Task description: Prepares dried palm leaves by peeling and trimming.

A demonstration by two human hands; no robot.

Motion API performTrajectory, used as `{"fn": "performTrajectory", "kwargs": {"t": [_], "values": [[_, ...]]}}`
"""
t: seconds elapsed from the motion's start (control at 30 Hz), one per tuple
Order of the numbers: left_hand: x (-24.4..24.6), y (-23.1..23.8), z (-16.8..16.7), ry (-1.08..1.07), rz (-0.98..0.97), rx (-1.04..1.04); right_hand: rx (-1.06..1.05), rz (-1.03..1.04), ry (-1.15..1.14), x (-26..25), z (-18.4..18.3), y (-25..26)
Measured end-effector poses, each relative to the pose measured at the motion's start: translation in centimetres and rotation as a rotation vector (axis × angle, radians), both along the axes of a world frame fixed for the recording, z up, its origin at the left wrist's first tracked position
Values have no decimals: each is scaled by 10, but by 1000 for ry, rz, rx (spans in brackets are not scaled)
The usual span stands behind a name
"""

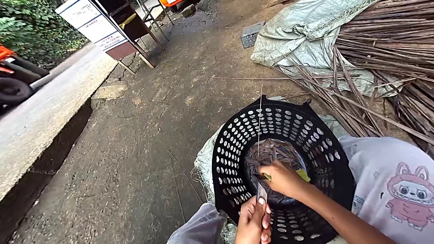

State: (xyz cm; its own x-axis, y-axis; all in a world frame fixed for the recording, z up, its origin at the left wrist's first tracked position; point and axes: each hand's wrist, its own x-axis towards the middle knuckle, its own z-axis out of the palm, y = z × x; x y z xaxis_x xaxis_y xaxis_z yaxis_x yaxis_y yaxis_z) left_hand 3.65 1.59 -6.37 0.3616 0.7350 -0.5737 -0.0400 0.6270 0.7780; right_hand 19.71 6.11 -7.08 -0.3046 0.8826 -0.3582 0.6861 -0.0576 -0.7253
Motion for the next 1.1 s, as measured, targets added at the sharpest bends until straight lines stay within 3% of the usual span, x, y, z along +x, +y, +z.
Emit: {"fn": "performTrajectory", "kwargs": {"t": [0.1,0.2,0.27,0.33,0.47,0.53,0.7,0.8,0.93,1.0,1.1], "values": [[6,0,0,302,-38,166,29,-210,-80,-13,-8,7],[4,-4,0,418,-66,204,29,-509,-48,1,-10,27],[1,-3,1,398,-59,166,122,-476,-15,4,-5,20],[1,1,2,312,-49,131,185,-300,26,-6,-3,1],[0,3,6,134,17,76,10,-51,-59,-18,0,-1],[2,3,5,172,48,125,31,-101,-74,-22,-1,5],[-3,-2,7,128,55,73,68,-500,-30,10,-4,39],[-5,3,10,-33,80,-37,93,-446,210,9,2,24],[-9,7,8,-150,2,-101,-435,-296,1005,9,-6,9],[-7,5,9,-131,-67,-81,-480,-262,1110,5,-7,10],[-8,5,7,-46,-150,-4,-338,-493,1020,4,5,21]]}}
